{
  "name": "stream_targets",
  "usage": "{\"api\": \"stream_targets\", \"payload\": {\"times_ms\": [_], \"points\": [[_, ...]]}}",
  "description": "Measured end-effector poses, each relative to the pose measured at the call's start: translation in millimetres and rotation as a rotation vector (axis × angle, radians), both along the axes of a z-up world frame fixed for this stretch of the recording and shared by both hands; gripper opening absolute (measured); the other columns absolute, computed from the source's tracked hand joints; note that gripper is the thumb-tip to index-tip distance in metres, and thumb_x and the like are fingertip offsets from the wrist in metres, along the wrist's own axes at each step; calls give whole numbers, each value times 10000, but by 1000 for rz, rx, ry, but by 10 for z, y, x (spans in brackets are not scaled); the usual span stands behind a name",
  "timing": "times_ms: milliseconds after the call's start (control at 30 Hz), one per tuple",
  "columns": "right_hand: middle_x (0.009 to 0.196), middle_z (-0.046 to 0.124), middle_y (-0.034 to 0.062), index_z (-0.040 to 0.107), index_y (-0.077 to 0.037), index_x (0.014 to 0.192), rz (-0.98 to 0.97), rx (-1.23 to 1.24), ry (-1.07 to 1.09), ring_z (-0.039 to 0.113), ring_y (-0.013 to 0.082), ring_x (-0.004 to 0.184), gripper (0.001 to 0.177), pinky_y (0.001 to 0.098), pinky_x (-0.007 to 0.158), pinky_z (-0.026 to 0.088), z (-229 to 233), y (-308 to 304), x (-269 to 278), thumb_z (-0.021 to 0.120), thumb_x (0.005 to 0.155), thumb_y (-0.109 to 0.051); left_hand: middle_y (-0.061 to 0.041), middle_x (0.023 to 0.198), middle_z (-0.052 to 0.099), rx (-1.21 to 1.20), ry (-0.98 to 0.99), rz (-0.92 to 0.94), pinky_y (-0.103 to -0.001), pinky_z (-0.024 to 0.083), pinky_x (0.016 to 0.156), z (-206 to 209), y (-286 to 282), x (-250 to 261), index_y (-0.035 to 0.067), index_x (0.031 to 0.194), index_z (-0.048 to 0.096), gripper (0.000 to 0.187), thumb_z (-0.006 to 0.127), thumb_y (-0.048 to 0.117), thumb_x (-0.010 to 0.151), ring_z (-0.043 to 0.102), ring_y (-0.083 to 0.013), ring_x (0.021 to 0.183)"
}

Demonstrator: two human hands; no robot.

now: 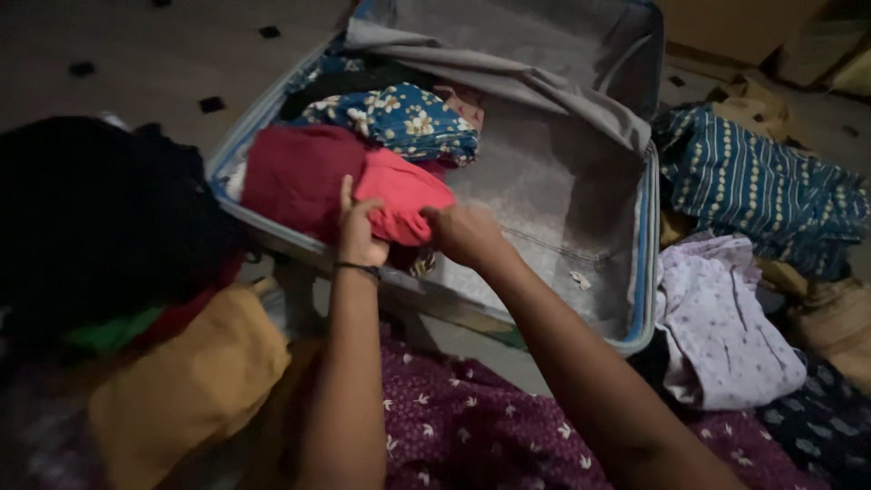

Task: The person removes various items of clothing, such as a pink top, a blue floral garment, and white shirts, from an open suitcase and places them into piles on the floor by hand.

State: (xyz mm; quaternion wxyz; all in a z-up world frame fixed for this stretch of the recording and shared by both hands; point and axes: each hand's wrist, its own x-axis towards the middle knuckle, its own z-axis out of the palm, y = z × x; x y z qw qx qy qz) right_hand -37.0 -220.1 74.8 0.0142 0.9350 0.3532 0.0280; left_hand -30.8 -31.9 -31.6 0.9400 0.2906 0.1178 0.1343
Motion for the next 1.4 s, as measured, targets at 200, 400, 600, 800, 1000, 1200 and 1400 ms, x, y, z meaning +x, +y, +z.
{"api": "stream_targets", "payload": {"times_ms": [200, 400, 600, 800, 1000, 1200, 1400], "points": [[1073, 749, 120, 645, -188, 1351, 21, 382, 72, 710, 335, 993, 469, 480, 784, 558, -58, -360, -1064, 646, 884, -147, -44, 1467, 543, 248, -297, -80, -257, 577, 904, 414, 40, -1382, 205, 1567, 350, 932, 545, -148, 727, 676, -106, 1140], [1326, 627, 172, 626, -201, 1344, 123, 443, -43, 659, 378, 1050, 742, 473, 816, 553, -415, -330, -1250, 811, 634, -309, -76, 1008, 666, 489, 10, -80, -244, 520, 748, -468, 239, -1623, 53, 1518, 581, 654, 637, -98, 884, 592, -98, 799], [1105, 747, 129, 698, -320, 1332, 23, 216, 21, 714, 358, 936, 482, 491, 781, 560, -139, -172, -1193, 705, 860, -225, -70, 889, 724, 649, 127, -27, -260, 562, 797, -462, 435, -1492, 40, 1447, 589, 646, 679, -60, 815, 672, -112, 783], [1039, 741, 176, 732, -250, 1322, 169, 469, -247, 702, 394, 885, 379, 502, 742, 550, 707, 559, -1623, 599, 987, -133, -43, 825, 699, 746, -38, 167, -263, 547, 692, 721, 1215, -1836, 63, 1449, 595, 686, 661, -80, 781, 646, -104, 705], [1398, 617, 106, 635, -227, 1416, 514, 527, -348, 678, 340, 1136, 466, 515, 903, 571, 510, 1363, -1956, 563, 969, -119, -166, 1442, 577, 1155, -159, 253, -283, 568, 947, 1187, 2235, -3095, 82, 1573, 432, 888, 739, -144, 770, 613, -170, 1171], [1715, 67, 91, 342, -443, 1526, 450, -295, 178, 272, 396, 1502, 734, 608, 1095, 420, -692, 1592, -2454, 671, 871, -491, -282, 1660, 8, 1702, 810, 62, -448, 337, 1196, 380, 2443, -3576, 303, 1592, 323, 1151, 966, 233, 641, 213, -446, 1514], [1753, 50, 28, 301, -470, 1586, 409, -172, 163, 177, 483, 1535, 719, 722, 1107, 316, -691, 1566, -2452, 598, 943, -346, -133, 1705, 86, 1952, 803, 277, -627, 190, 1205, 248, 1958, -3188, 333, 1590, 349, 885, 754, 517, 826, 67, -446, 1550]]}}
